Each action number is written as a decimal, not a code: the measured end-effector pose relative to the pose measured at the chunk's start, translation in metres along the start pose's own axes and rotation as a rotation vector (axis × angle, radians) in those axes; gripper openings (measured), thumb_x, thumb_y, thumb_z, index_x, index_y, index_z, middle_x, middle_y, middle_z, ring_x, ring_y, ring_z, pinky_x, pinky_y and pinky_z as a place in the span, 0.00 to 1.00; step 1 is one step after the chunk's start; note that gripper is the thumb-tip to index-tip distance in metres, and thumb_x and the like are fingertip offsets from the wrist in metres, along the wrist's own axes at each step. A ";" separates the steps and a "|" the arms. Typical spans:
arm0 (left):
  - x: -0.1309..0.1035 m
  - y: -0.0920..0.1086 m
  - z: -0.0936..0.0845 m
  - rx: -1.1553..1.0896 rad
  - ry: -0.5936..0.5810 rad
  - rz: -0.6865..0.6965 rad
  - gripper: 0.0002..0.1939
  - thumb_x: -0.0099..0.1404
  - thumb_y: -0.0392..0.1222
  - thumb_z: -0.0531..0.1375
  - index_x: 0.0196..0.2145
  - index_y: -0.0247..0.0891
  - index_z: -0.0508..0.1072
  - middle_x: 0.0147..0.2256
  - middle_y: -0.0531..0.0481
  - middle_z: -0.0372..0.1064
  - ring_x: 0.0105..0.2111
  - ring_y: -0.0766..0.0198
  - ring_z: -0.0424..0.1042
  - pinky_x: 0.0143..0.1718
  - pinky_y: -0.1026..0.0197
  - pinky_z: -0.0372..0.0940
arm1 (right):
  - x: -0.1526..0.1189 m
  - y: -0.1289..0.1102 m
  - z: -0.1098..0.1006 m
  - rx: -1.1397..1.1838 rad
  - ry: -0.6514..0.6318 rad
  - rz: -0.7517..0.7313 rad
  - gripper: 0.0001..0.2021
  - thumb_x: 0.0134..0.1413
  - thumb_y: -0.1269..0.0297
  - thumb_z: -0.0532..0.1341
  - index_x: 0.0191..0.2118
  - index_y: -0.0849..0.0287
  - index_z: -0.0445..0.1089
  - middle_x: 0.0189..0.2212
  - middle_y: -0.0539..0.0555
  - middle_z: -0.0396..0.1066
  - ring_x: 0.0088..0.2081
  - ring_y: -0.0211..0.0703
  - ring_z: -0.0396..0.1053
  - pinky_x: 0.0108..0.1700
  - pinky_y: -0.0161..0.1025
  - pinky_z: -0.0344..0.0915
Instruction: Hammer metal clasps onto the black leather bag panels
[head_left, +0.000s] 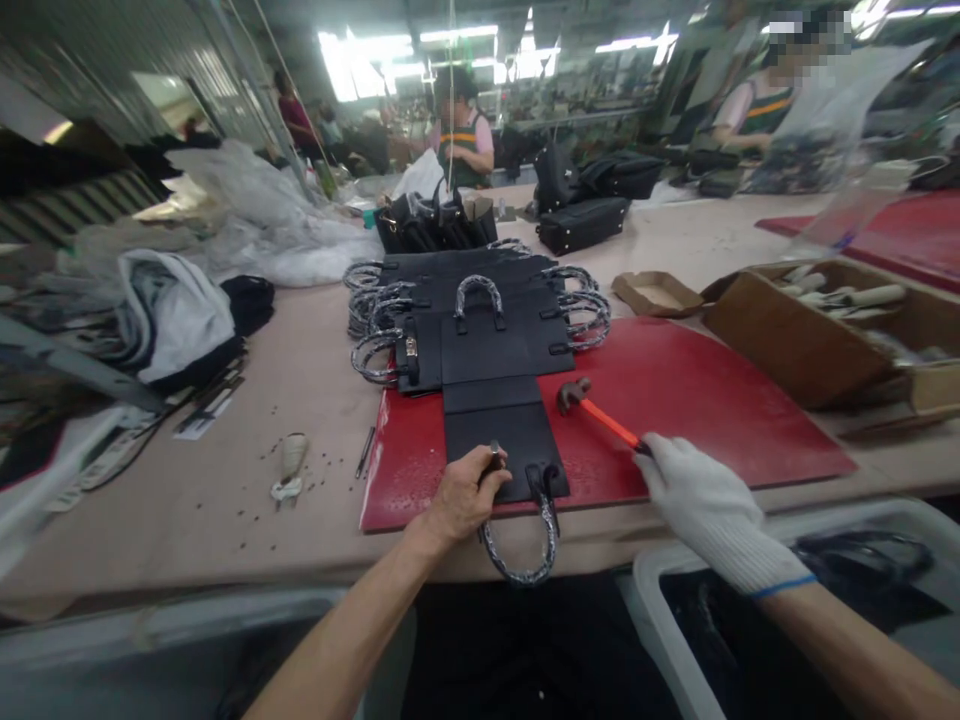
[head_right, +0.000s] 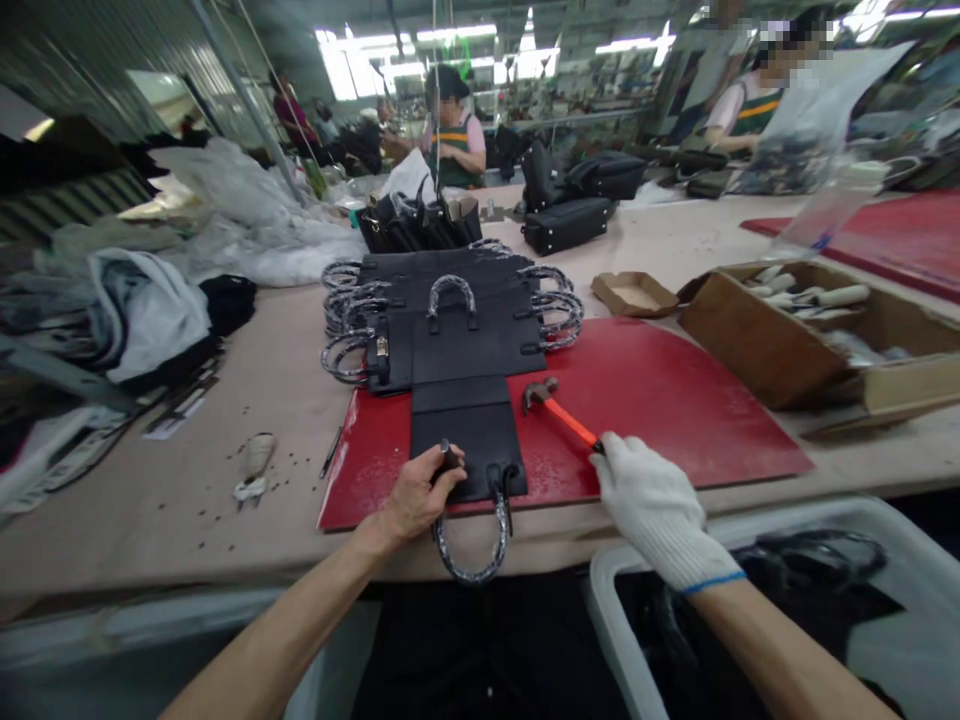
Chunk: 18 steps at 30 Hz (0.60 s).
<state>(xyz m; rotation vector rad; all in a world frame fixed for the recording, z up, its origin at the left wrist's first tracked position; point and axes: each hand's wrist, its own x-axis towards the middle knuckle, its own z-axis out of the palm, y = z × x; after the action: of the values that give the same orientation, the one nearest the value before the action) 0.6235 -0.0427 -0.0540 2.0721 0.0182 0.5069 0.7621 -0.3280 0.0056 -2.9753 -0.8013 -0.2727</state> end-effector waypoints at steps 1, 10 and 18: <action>0.000 0.000 -0.001 0.001 -0.009 0.006 0.07 0.70 0.38 0.59 0.45 0.40 0.73 0.39 0.49 0.76 0.39 0.61 0.76 0.44 0.61 0.69 | 0.001 -0.007 0.008 0.032 0.056 -0.047 0.18 0.67 0.58 0.52 0.49 0.63 0.73 0.44 0.66 0.76 0.40 0.57 0.74 0.39 0.48 0.65; -0.001 0.003 -0.006 0.094 0.016 0.144 0.07 0.69 0.32 0.60 0.43 0.39 0.75 0.37 0.50 0.77 0.37 0.64 0.77 0.40 0.65 0.71 | 0.005 -0.096 0.042 0.445 0.020 -0.387 0.28 0.59 0.59 0.62 0.63 0.62 0.70 0.65 0.66 0.66 0.67 0.65 0.60 0.71 0.67 0.47; -0.014 0.003 -0.003 0.106 0.213 0.030 0.07 0.69 0.32 0.63 0.43 0.39 0.77 0.39 0.49 0.81 0.39 0.62 0.82 0.43 0.64 0.76 | 0.006 -0.096 0.045 0.441 -0.012 -0.368 0.31 0.58 0.58 0.64 0.65 0.62 0.68 0.66 0.63 0.65 0.69 0.67 0.57 0.72 0.67 0.46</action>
<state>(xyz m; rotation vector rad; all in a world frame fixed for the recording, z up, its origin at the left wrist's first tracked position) 0.6090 -0.0446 -0.0545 2.1150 0.1420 0.7574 0.7257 -0.2379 -0.0372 -2.4141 -1.2269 -0.0751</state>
